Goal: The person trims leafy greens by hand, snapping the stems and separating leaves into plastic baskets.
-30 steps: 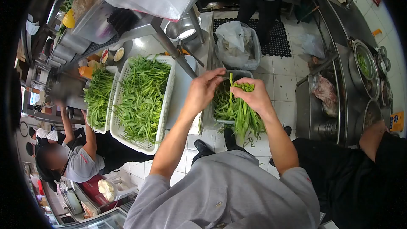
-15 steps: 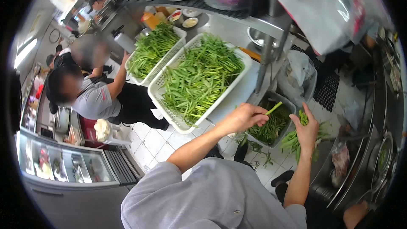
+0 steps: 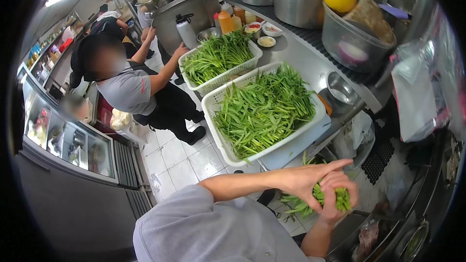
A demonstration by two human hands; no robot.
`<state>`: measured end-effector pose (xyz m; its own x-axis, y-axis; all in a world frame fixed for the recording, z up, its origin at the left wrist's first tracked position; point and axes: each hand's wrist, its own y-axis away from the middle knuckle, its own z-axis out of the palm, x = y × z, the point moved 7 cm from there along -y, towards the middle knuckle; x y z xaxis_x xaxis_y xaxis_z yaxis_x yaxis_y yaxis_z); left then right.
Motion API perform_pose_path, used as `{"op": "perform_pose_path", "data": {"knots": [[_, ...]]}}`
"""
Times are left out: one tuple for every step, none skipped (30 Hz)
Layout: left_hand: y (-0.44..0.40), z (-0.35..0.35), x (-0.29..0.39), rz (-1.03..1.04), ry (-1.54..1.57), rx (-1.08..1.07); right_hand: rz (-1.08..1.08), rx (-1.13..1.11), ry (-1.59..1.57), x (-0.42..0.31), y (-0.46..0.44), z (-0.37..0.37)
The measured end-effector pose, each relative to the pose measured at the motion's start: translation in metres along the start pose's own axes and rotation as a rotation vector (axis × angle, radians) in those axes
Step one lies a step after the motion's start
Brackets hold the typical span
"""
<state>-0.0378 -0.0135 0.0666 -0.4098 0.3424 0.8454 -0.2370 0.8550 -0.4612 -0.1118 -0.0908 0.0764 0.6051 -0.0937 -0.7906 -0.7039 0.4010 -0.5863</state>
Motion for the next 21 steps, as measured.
{"op": "perform_pose_path", "data": {"knots": [[0.003, -0.006, 0.009, -0.104, 0.106, -0.098, -0.083, -0.058, -0.009, -0.009, -0.004, 0.016], [0.008, -0.018, 0.018, -0.132, 0.051, -0.129, -0.123, -0.04, -0.071, -0.013, -0.007, 0.029], [0.013, -0.03, 0.022, -0.135, -0.031, -0.142, -0.173, -0.089, -0.09, -0.018, -0.012, 0.047], [0.019, -0.042, 0.025, -0.139, -0.112, -0.154, -0.222, -0.137, -0.109, -0.021, -0.019, 0.065], [0.026, -0.056, 0.028, -0.144, -0.191, -0.169, -0.27, -0.182, -0.127, -0.023, -0.023, 0.081], [0.033, -0.077, 0.037, -0.112, -0.223, -0.105, -0.321, -0.332, -0.152, -0.016, -0.025, 0.09], [0.041, -0.1, 0.042, -0.064, -0.352, -0.075, -0.314, -0.305, -0.019, -0.014, -0.031, 0.102], [0.048, -0.128, 0.046, -0.012, -0.483, -0.046, -0.31, -0.276, 0.115, -0.017, -0.041, 0.117], [0.056, -0.158, 0.051, 0.043, -0.614, -0.017, -0.307, -0.245, 0.25, -0.016, -0.049, 0.13], [0.065, -0.194, 0.055, 0.052, -0.72, 0.032, -0.276, -0.207, 0.227, -0.005, -0.053, 0.131], [0.075, -0.235, 0.058, 0.065, -0.825, 0.085, -0.248, -0.171, 0.205, 0.01, -0.056, 0.123], [0.086, -0.279, 0.051, 0.03, -0.936, 0.119, -0.219, -0.137, 0.183, 0.021, -0.06, 0.117], [0.1, -0.323, 0.039, -0.01, -1.043, 0.154, -0.142, -0.095, 0.196, 0.03, -0.062, 0.115], [0.115, -0.363, 0.03, 0.042, -1.197, 0.218, -0.092, -0.075, 0.232, 0.039, -0.061, 0.115], [0.131, -0.401, 0.018, 0.094, -1.347, 0.284, -0.04, -0.053, 0.27, 0.049, -0.06, 0.116], [0.149, -0.441, -0.003, 0.092, -1.442, 0.317, 0.001, -0.044, 0.304, 0.058, -0.058, 0.117], [0.169, -0.472, -0.022, 0.087, -1.534, 0.349, 0.046, -0.032, 0.338, 0.067, -0.054, 0.119], [0.186, -0.493, -0.04, -0.038, -1.621, 0.301, 0.092, -0.019, 0.373, 0.076, -0.048, 0.119], [0.201, -0.512, -0.059, -0.163, -1.705, 0.25, 0.123, -0.015, 0.412, 0.084, -0.043, 0.119], [0.218, -0.522, -0.091, -0.326, -1.664, 0.159, 0.152, -0.011, 0.451, 0.09, -0.037, 0.119], [0.245, -0.527, -0.131, -0.568, -1.639, -0.102, 0.183, -0.011, 0.493, 0.095, -0.032, 0.118]]}}
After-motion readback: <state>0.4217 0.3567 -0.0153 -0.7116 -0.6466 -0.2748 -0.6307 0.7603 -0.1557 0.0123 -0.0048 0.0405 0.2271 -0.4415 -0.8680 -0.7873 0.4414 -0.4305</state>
